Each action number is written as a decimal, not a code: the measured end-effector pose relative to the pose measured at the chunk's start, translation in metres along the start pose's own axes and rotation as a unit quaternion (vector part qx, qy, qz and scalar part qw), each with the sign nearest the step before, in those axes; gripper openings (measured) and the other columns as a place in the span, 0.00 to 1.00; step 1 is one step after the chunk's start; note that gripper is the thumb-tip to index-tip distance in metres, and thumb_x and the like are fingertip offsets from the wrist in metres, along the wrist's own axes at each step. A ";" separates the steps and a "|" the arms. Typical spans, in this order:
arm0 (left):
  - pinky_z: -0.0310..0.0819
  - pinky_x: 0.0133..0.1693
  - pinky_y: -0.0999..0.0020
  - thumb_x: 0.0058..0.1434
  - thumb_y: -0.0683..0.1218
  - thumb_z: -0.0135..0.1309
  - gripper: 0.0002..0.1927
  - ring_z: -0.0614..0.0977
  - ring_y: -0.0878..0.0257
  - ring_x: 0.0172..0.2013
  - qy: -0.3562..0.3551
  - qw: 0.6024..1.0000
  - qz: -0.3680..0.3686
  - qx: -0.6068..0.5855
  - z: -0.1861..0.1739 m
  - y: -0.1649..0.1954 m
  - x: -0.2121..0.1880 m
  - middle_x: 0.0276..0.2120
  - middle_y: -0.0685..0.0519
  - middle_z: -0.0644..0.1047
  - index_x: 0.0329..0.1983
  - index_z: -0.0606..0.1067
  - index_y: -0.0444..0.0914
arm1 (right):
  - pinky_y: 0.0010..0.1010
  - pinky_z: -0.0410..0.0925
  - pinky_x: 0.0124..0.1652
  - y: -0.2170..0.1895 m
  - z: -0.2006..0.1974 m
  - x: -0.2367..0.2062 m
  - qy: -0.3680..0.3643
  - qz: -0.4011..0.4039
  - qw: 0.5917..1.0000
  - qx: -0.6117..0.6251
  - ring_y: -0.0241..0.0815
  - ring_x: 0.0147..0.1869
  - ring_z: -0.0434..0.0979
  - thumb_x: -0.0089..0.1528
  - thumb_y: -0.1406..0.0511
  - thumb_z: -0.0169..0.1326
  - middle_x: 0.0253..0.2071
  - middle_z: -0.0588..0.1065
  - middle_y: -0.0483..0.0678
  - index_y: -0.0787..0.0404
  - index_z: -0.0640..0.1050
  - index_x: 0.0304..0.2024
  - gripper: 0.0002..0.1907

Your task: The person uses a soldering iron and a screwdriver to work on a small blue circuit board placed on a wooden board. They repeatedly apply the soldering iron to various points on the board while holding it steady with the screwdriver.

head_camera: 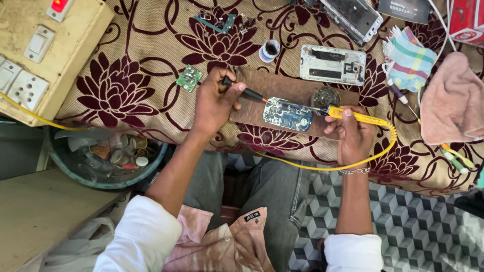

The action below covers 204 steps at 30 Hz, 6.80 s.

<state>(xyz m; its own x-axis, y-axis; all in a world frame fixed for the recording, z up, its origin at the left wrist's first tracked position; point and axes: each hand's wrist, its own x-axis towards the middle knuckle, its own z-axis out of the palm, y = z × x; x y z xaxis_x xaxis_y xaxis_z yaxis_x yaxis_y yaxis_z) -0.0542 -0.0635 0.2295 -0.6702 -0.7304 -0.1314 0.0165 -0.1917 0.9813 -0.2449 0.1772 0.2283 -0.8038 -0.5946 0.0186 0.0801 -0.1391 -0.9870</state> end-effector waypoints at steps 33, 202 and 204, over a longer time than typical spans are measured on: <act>0.72 0.22 0.75 0.66 0.44 0.59 0.10 0.77 0.72 0.21 0.002 1.000 0.004 0.028 -0.010 -0.013 0.005 0.26 0.54 0.78 0.42 0.69 0.35 | 0.27 0.73 0.31 0.002 0.011 0.006 0.015 0.016 0.998 -0.051 0.40 0.30 0.77 0.72 0.63 0.51 0.36 0.79 0.57 0.70 0.75 0.47 0.14; 0.65 0.25 0.77 0.68 0.35 0.62 0.11 0.74 0.74 0.24 -0.014 0.993 0.115 0.020 -0.012 -0.071 0.014 0.25 0.59 0.73 0.38 0.69 0.36 | 0.31 0.77 0.25 0.036 -0.018 -0.061 0.273 -0.125 0.948 -0.107 0.39 0.22 0.76 0.71 0.72 0.51 0.25 0.75 0.55 0.70 0.71 0.36 0.08; 0.65 0.24 0.77 0.68 0.35 0.61 0.11 0.74 0.75 0.23 -0.015 0.994 0.108 0.019 -0.012 -0.071 0.012 0.24 0.59 0.73 0.37 0.69 0.36 | 0.31 0.77 0.25 0.032 -0.016 -0.063 0.275 -0.126 0.945 -0.125 0.39 0.22 0.76 0.71 0.72 0.51 0.25 0.75 0.55 0.70 0.71 0.36 0.09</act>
<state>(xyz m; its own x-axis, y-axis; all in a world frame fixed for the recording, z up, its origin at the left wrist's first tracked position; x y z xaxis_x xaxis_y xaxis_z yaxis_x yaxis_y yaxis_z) -0.0543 -0.0666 0.1564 -0.6761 -0.7316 0.0874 0.1346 -0.0060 0.9909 -0.2008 0.2229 0.1926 -0.9692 -0.0563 0.2398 -0.2408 0.0115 -0.9705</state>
